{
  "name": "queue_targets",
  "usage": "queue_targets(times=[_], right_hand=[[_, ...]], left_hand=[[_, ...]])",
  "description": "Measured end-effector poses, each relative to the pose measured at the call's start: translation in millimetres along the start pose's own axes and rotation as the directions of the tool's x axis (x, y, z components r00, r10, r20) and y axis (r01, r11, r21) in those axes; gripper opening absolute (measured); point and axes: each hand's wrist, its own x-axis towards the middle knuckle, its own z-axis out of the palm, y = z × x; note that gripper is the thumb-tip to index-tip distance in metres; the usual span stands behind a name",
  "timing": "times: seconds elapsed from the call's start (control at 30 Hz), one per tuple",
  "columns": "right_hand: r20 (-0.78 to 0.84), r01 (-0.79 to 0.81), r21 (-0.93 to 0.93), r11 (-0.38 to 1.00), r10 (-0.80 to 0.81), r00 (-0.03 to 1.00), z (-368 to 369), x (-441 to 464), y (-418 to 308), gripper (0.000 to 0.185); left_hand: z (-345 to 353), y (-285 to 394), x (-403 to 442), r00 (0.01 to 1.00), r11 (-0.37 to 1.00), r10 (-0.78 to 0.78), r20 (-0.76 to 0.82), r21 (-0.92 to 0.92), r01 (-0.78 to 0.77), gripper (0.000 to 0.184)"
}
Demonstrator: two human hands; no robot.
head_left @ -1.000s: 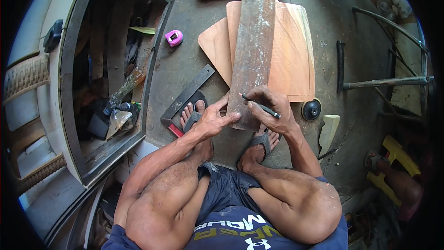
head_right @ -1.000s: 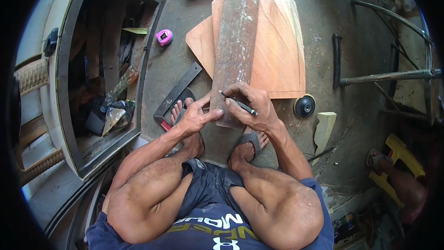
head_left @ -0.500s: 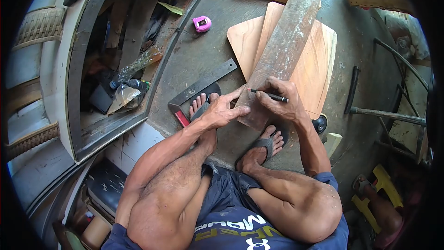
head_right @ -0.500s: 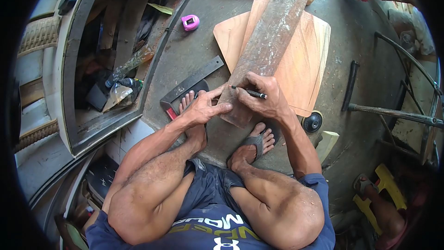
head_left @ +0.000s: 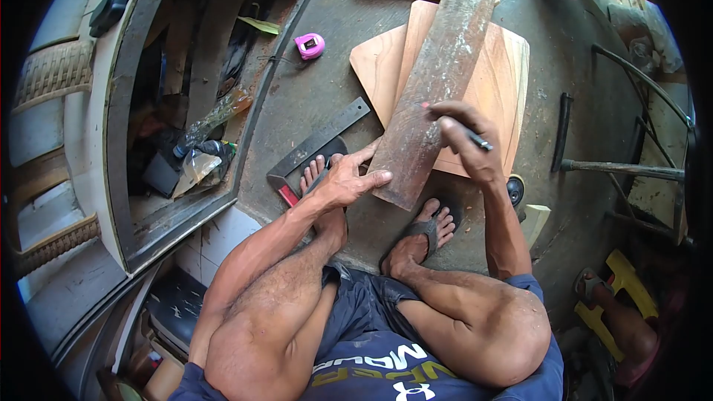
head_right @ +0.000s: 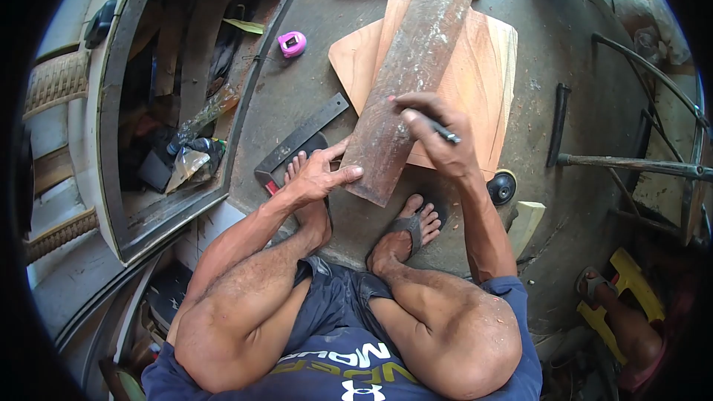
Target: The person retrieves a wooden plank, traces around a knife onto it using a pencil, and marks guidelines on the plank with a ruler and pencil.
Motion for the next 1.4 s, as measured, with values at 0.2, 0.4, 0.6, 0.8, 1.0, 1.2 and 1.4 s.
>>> queue_targets(times=[0.2, 0.4, 0.6, 0.8, 1.0, 1.2, 1.4], right_hand=[[-0.183, -0.106, 0.121, 0.987, 0.127, 0.975, -10.6, -47.5, 20.1, 0.025], [-0.239, -0.206, 0.280, 0.938, 0.276, 0.931, 5.0, -77.6, 31.8, 0.030], [-0.287, -0.166, 0.104, 0.981, 0.190, 0.939, -0.9, -68.7, 35.4, 0.030], [-0.296, -0.010, -0.068, 0.998, -0.011, 0.955, -1.7, -45.2, 33.7, 0.026], [-0.300, -0.011, -0.088, 0.996, -0.016, 0.954, 0.5, -45.6, 30.4, 0.026], [-0.240, -0.124, -0.081, 0.989, 0.102, 0.965, 3.5, -60.9, 20.5, 0.026], [-0.257, -0.127, 0.006, 0.992, 0.125, 0.958, 5.4, -66.4, 26.8, 0.026]], left_hand=[[-3.4, 12.2, -2.8, 1.000, 1.000, -0.006, 0.010, -0.022, 0.006, 0.090], [-5.5, 12.8, -1.7, 0.997, 0.996, -0.065, 0.030, -0.060, 0.067, 0.087], [-8.6, 16.4, -0.8, 0.994, 0.992, -0.095, 0.052, -0.075, 0.098, 0.085], [-9.7, 17.8, -1.5, 0.993, 0.992, -0.105, 0.053, -0.067, 0.109, 0.086], [-10.2, 20.1, -2.2, 0.994, 0.994, -0.102, 0.042, -0.018, 0.103, 0.088], [-10.8, 29.4, -2.5, 0.986, 0.986, -0.148, 0.075, -0.070, 0.153, 0.087], [-9.3, 27.6, -2.8, 0.992, 0.990, -0.118, 0.047, -0.076, 0.121, 0.087]])
